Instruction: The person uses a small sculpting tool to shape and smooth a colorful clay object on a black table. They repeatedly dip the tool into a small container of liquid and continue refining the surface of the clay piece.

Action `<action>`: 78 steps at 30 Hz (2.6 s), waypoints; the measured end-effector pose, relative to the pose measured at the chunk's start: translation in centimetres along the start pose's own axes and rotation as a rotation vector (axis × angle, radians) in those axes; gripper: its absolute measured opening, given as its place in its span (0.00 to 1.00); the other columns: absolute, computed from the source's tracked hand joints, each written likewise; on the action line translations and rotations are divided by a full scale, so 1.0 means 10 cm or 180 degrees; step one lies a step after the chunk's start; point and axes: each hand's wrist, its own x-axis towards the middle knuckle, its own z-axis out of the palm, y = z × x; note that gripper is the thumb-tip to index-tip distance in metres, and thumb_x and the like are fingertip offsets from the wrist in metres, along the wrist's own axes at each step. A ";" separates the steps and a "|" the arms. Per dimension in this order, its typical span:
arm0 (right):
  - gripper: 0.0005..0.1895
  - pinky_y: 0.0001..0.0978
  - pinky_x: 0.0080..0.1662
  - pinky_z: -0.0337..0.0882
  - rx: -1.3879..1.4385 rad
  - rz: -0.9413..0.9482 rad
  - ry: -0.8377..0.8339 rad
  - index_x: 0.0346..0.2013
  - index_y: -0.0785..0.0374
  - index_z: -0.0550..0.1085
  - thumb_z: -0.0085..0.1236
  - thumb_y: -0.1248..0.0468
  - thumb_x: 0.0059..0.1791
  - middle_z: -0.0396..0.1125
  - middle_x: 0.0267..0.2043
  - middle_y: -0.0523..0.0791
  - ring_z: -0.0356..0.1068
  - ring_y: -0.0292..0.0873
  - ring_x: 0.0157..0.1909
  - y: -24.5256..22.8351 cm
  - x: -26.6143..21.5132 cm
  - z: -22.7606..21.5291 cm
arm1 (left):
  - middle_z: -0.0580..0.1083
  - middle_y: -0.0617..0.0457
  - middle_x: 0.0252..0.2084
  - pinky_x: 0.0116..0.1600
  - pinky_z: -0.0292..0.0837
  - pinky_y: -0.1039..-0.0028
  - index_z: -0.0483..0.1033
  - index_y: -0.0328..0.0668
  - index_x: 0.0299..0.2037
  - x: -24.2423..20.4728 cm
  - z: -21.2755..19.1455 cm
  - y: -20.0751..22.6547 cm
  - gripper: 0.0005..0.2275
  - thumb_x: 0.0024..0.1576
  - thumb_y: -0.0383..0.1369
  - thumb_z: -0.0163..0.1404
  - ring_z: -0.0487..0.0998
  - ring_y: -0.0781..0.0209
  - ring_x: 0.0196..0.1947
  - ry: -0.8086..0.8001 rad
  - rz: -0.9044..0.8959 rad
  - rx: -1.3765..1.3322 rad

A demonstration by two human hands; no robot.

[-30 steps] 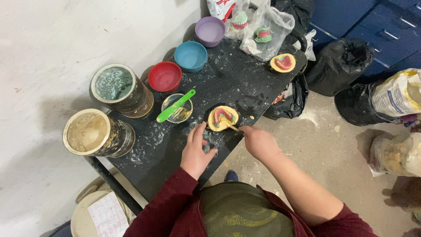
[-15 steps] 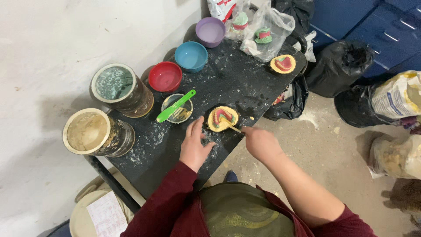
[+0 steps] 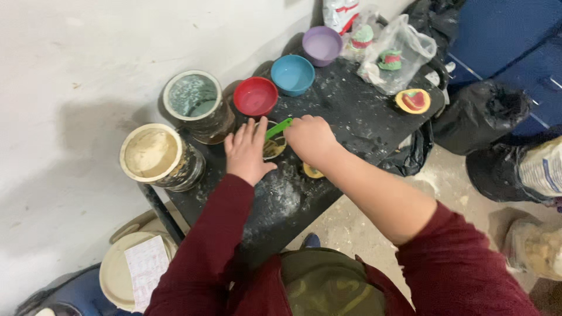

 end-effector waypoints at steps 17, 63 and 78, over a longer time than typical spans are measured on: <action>0.05 0.47 0.34 0.77 0.0712 -0.0206 -0.1199 0.32 0.60 0.80 0.57 0.70 0.47 0.75 0.29 0.48 0.78 0.53 0.33 -0.03 0.02 -0.17 | 0.62 0.38 0.72 0.66 0.46 0.54 0.37 0.52 0.81 0.04 0.20 -0.09 0.52 0.51 0.44 0.65 0.59 0.42 0.72 0.0287 -0.0034 -0.0032; 0.21 0.43 0.39 0.81 0.1470 0.2190 -0.0410 0.57 0.53 0.71 0.55 0.67 0.49 0.65 0.48 0.44 0.78 0.52 0.43 -0.39 -2.02 0.27 | 0.61 0.39 0.66 0.63 0.74 0.45 0.52 0.46 0.76 -0.22 0.89 0.97 0.45 0.48 0.31 0.66 0.73 0.30 0.62 0.0105 0.0528 -0.1358; 0.20 0.42 0.39 0.81 0.1531 0.2096 -0.0308 0.52 0.43 0.75 0.54 0.67 0.47 0.66 0.47 0.39 0.78 0.51 0.42 -0.20 -2.12 0.11 | 0.61 0.41 0.66 0.64 0.70 0.49 0.53 0.50 0.77 -0.43 0.60 1.01 0.45 0.49 0.33 0.67 0.74 0.32 0.62 -0.0123 0.0288 -0.1224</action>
